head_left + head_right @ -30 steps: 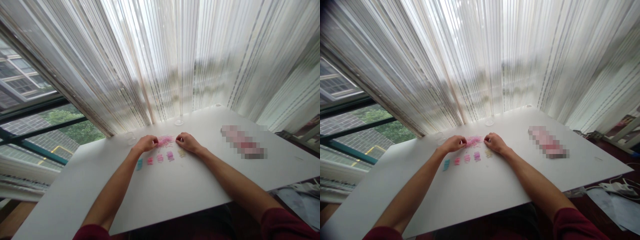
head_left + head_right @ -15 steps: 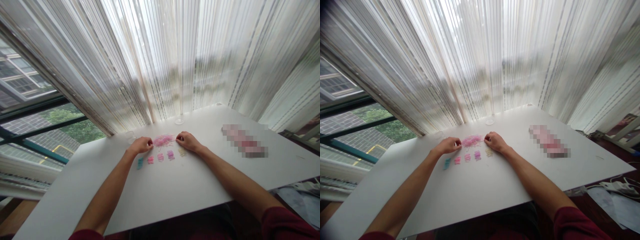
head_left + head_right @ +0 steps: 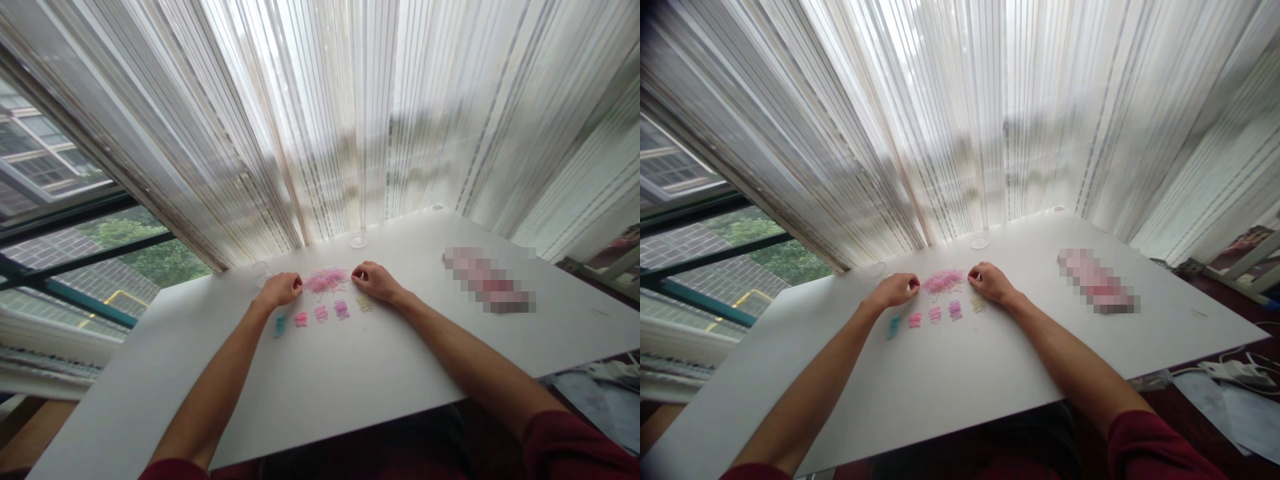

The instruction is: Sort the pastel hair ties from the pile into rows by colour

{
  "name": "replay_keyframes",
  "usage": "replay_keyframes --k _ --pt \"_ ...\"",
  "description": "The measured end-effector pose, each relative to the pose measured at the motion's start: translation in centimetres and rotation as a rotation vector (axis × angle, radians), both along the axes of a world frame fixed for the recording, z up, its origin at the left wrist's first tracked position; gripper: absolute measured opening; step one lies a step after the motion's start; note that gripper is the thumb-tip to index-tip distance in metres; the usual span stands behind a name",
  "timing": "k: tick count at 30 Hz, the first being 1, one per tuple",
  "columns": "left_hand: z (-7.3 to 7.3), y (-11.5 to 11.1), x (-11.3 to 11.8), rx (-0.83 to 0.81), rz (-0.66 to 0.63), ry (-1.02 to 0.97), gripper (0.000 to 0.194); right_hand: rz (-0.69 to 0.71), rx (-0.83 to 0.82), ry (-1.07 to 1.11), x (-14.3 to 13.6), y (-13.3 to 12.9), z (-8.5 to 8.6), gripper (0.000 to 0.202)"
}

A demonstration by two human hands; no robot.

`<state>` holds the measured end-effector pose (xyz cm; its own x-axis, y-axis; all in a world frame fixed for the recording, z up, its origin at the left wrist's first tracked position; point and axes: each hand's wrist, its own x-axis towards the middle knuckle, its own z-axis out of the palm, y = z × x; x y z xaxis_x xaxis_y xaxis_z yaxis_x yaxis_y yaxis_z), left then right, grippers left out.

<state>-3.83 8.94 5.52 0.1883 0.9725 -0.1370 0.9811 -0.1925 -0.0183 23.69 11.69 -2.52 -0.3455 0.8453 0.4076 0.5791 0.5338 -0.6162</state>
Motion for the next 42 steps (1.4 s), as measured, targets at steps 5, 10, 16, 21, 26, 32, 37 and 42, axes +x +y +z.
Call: replay_keyframes --k 5,10,16,21,26,32,37,42 --pt "-0.1 0.3 0.1 -0.007 -0.011 -0.015 0.024 0.009 0.018 -0.019 -0.1 0.0 -0.1 0.008" --pt "-0.5 0.4 0.6 -0.005 -0.026 -0.033 0.019 0.0 0.001 -0.037 -0.1 0.0 0.0 0.008" --pt "0.0 0.2 0.1 0.026 -0.039 -0.051 0.018 0.001 0.005 -0.019 -0.1 0.0 0.0 0.009" --pt "0.1 0.7 -1.0 0.046 -0.035 -0.087 0.023 -0.006 -0.002 -0.006 -0.1 0.0 0.1 0.009" --pt "-0.5 1.5 -1.5 0.051 -0.026 -0.114 0.028 0.001 -0.018 0.013 -0.1 0.0 0.1 0.008" --pt "-0.8 1.4 -0.9 0.019 -0.009 -0.081 0.026 -0.009 -0.01 0.017 -0.1 0.1 0.0 0.008" --pt "-0.5 1.0 -0.6 0.051 0.029 -0.052 0.026 -0.013 -0.019 0.023 -0.1 -0.1 0.3 0.008" --pt "-0.2 0.4 -0.4 0.009 0.026 -0.029 0.026 -0.009 -0.031 0.026 -0.1 -0.1 0.3 0.008"
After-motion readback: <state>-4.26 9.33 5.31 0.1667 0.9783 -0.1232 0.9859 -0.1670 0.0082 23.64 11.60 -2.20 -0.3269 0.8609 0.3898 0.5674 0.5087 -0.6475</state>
